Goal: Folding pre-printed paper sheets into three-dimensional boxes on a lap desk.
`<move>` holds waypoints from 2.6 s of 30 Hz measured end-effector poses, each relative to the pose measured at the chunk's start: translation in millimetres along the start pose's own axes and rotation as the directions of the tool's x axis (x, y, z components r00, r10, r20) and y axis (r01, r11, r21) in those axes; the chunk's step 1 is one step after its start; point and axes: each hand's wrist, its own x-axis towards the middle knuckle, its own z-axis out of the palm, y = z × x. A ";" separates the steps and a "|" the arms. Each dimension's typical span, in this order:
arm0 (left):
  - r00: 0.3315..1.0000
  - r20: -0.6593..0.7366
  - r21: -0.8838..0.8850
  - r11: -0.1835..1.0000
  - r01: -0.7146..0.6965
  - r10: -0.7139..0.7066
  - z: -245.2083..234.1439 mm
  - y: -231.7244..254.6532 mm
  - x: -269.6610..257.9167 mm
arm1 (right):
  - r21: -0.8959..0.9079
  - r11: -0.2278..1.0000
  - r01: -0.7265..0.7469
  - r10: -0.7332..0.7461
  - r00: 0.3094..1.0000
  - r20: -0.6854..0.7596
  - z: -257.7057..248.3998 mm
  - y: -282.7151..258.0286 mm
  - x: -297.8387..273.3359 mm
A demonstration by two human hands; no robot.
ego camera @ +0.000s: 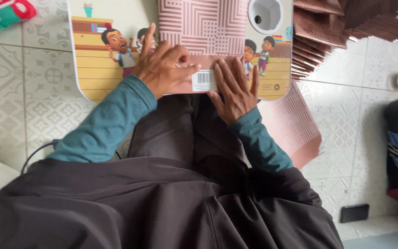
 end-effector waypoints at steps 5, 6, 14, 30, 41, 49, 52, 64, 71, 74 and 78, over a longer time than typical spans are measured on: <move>0.974 -0.075 0.178 0.958 0.224 -0.213 -9.5 45.3 -13.7 | 0.121 0.992 -0.042 0.049 0.998 -0.050 -2.0 -8.9 13.4; 0.974 -0.078 0.185 0.956 0.226 -0.215 -13.8 49.4 -18.7 | 0.124 0.992 -0.036 0.044 0.998 -0.055 7.0 -5.8 14.2; 0.944 -0.199 0.321 0.893 0.316 -0.262 -50.5 90.6 -67.3 | 0.104 0.994 0.027 -0.005 0.978 -0.206 27.4 4.4 10.6; 0.928 -0.075 0.334 0.868 0.369 -0.365 -13.7 77.4 -27.2 | 0.156 0.988 -0.009 0.041 0.978 -0.205 30.8 5.4 12.4; 0.866 0.284 0.151 0.911 0.383 -0.411 10.7 67.5 -0.5 | 0.213 0.975 -0.059 0.072 0.996 -0.056 -1.9 -10.8 16.0; 0.917 0.206 0.239 0.926 0.292 -0.342 1.8 60.0 -7.4 | -0.044 0.998 0.050 -0.052 0.997 -0.058 11.6 35.4 -26.4; 0.931 0.184 0.263 0.928 0.263 -0.316 1.1 61.0 -12.5 | -0.090 0.994 0.058 -0.070 0.988 -0.134 18.0 40.7 -38.5; 0.964 0.194 0.112 0.980 0.162 -0.182 57.8 95.2 31.0 | -0.083 0.996 -0.010 -0.013 0.964 -0.267 12.1 29.3 -34.2; 0.973 0.112 0.161 0.970 0.181 -0.200 75.2 90.4 22.0 | -0.119 0.988 0.097 -0.140 0.886 -0.441 4.6 39.8 -52.3; 0.981 0.026 0.188 0.965 0.183 -0.192 74.6 96.4 28.2 | -0.031 0.996 0.089 -0.093 0.867 -0.489 10.6 33.0 -47.1; 0.920 -0.392 0.354 0.918 0.176 -0.025 95.9 97.0 38.5 | 0.082 0.988 0.134 -0.063 0.815 -0.575 27.3 41.7 -52.7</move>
